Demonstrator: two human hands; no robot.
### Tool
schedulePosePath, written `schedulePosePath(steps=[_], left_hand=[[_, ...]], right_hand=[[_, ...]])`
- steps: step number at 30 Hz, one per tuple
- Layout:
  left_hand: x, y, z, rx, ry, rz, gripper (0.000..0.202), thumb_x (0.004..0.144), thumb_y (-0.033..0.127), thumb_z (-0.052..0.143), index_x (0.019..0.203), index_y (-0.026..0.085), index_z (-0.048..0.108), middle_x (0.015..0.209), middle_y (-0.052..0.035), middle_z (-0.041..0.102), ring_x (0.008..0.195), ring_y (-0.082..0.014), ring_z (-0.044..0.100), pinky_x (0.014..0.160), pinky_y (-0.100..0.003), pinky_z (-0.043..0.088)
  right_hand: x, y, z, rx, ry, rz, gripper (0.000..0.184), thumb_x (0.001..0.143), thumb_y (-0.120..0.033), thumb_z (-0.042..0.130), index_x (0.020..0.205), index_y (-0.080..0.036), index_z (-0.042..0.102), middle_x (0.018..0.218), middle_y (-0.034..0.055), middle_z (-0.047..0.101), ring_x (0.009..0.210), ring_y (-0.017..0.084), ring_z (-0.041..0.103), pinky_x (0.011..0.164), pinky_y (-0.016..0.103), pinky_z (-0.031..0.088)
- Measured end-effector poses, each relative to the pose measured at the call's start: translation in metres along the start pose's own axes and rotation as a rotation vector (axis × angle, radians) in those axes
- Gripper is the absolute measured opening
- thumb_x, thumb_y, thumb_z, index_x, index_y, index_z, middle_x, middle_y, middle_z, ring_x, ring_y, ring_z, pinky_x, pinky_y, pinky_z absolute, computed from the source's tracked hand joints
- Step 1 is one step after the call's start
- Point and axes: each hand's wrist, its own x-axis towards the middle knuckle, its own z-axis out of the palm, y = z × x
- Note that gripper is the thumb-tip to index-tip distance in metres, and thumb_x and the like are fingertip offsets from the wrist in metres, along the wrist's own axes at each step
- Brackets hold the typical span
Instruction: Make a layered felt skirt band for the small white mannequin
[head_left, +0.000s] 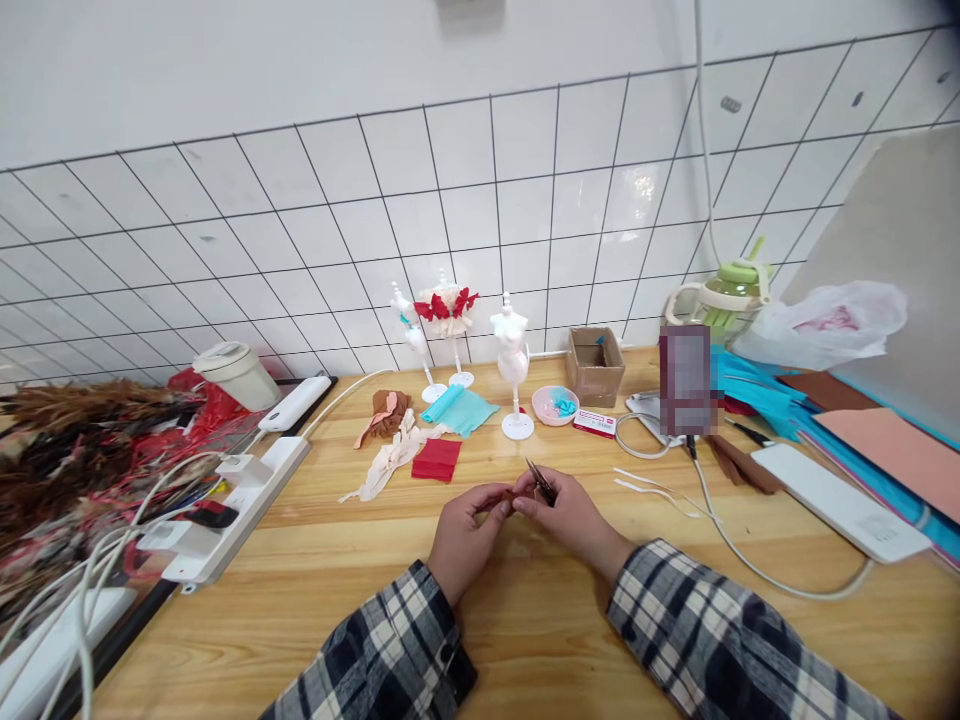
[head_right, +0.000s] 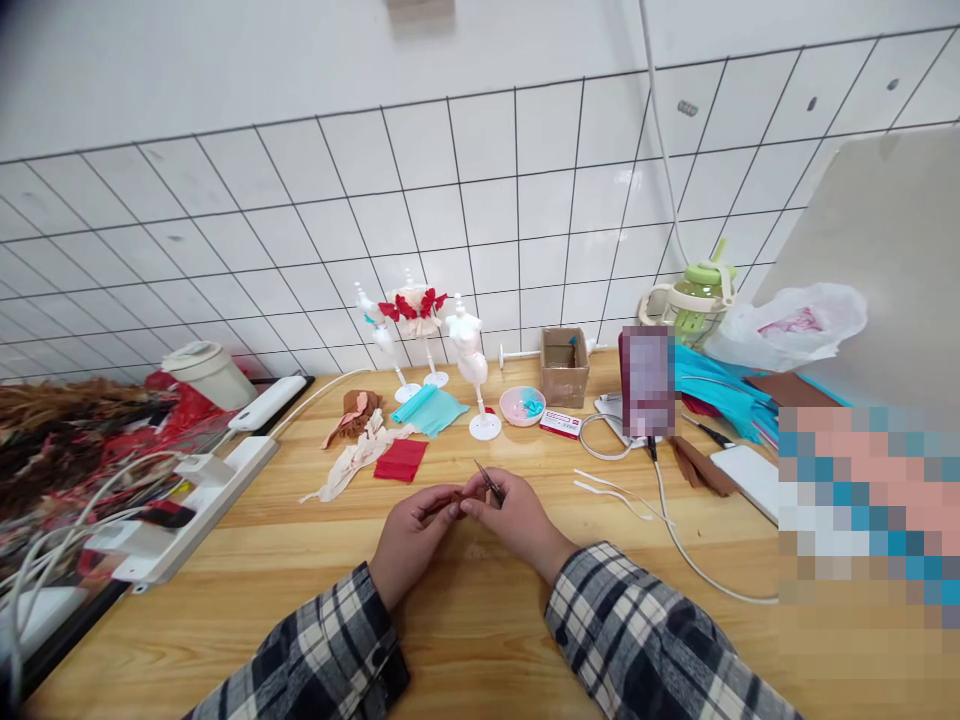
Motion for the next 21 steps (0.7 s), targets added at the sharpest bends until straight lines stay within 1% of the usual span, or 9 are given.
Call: schedulePosePath(steps=[3,5,6,8,11,13,16,18,21], left_hand=[[0.0,0.001,-0.002,-0.01,0.161,0.032,0.03,0.078,0.04,0.064,0.1,0.02,0.067,0.104,-0.0072,0.07,0.093,-0.0195,0.064,0.083,-0.031,0.051],[0.0,0.0,-0.005,-0.154,0.243,-0.041,0.038,0.081,0.051,0.057,0.101,0.019,0.063,0.099,-0.0071,0.068,0.07,-0.0138,0.063,0.061,-0.025,0.051],[0.0,-0.001,-0.007,-0.251,0.209,-0.12,0.045,0.083,0.058,0.05,0.098,0.017,0.062,0.092,-0.0068,0.068,0.054,-0.0102,0.057,0.047,-0.022,0.045],[0.0,-0.001,-0.01,-0.449,0.008,-0.313,0.062,0.083,0.069,0.035,0.09,0.014,0.063,0.077,-0.0065,0.067,0.038,-0.0066,0.044,0.034,-0.019,0.031],[-0.001,0.001,-0.012,-0.711,-0.246,-0.436,0.076,0.079,0.077,0.028,0.093,0.012,0.065,0.079,-0.011,0.067,0.053,-0.0131,0.058,0.046,-0.023,0.043],[-0.002,0.003,-0.01,-0.808,-0.262,-0.415,0.067,0.08,0.073,0.038,0.098,0.015,0.066,0.086,-0.0107,0.068,0.068,-0.0169,0.063,0.061,-0.027,0.049],[-0.002,0.005,-0.007,-0.789,-0.2,-0.374,0.038,0.078,0.053,0.063,0.092,0.018,0.066,0.084,-0.0054,0.068,0.071,-0.0156,0.062,0.067,-0.027,0.049],[-0.001,0.003,-0.006,-0.736,-0.16,-0.311,0.029,0.076,0.043,0.069,0.087,0.016,0.065,0.081,-0.0035,0.067,0.073,-0.015,0.062,0.071,-0.027,0.049],[0.002,0.0,-0.009,-0.64,-0.145,-0.25,0.03,0.077,0.041,0.068,0.09,0.015,0.064,0.079,-0.0031,0.065,0.072,-0.0146,0.061,0.071,-0.028,0.049]], right_hand=[[-0.005,-0.006,-0.002,-0.154,0.132,-0.169,0.01,0.078,-0.028,0.063,0.08,-0.017,0.063,0.068,-0.0006,0.057,0.061,0.012,0.049,0.057,0.024,0.039],[-0.009,-0.01,-0.003,-0.291,0.236,-0.331,0.007,0.082,-0.024,0.06,0.081,-0.018,0.064,0.074,0.0017,0.06,0.067,0.013,0.053,0.061,0.024,0.041],[-0.011,-0.011,-0.003,-0.365,0.255,-0.413,0.007,0.083,-0.022,0.058,0.083,-0.019,0.064,0.077,0.0028,0.061,0.07,0.014,0.055,0.063,0.024,0.042],[-0.016,-0.012,-0.003,-0.514,0.212,-0.554,0.012,0.085,-0.018,0.055,0.089,-0.021,0.065,0.082,0.0039,0.063,0.075,0.015,0.058,0.066,0.025,0.042],[-0.021,-0.013,0.001,-0.739,0.035,-0.653,0.016,0.085,-0.017,0.053,0.093,-0.024,0.065,0.088,0.0042,0.065,0.075,0.015,0.057,0.066,0.025,0.041],[-0.023,-0.016,0.004,-0.838,-0.07,-0.649,0.018,0.085,-0.015,0.05,0.092,-0.025,0.064,0.09,0.0043,0.064,0.075,0.016,0.056,0.066,0.026,0.041],[-0.024,-0.019,0.007,-0.771,-0.153,-0.605,0.028,0.079,-0.008,0.05,0.099,-0.025,0.06,0.098,0.0046,0.062,0.083,0.017,0.057,0.07,0.027,0.043],[-0.024,-0.02,0.007,-0.609,-0.124,-0.55,0.034,0.073,-0.007,0.051,0.103,-0.023,0.056,0.101,0.0051,0.06,0.089,0.018,0.056,0.075,0.027,0.044],[-0.021,-0.019,0.005,-0.39,0.057,-0.407,0.035,0.075,-0.015,0.056,0.11,-0.021,0.051,0.098,0.0062,0.057,0.088,0.018,0.056,0.077,0.029,0.045]])
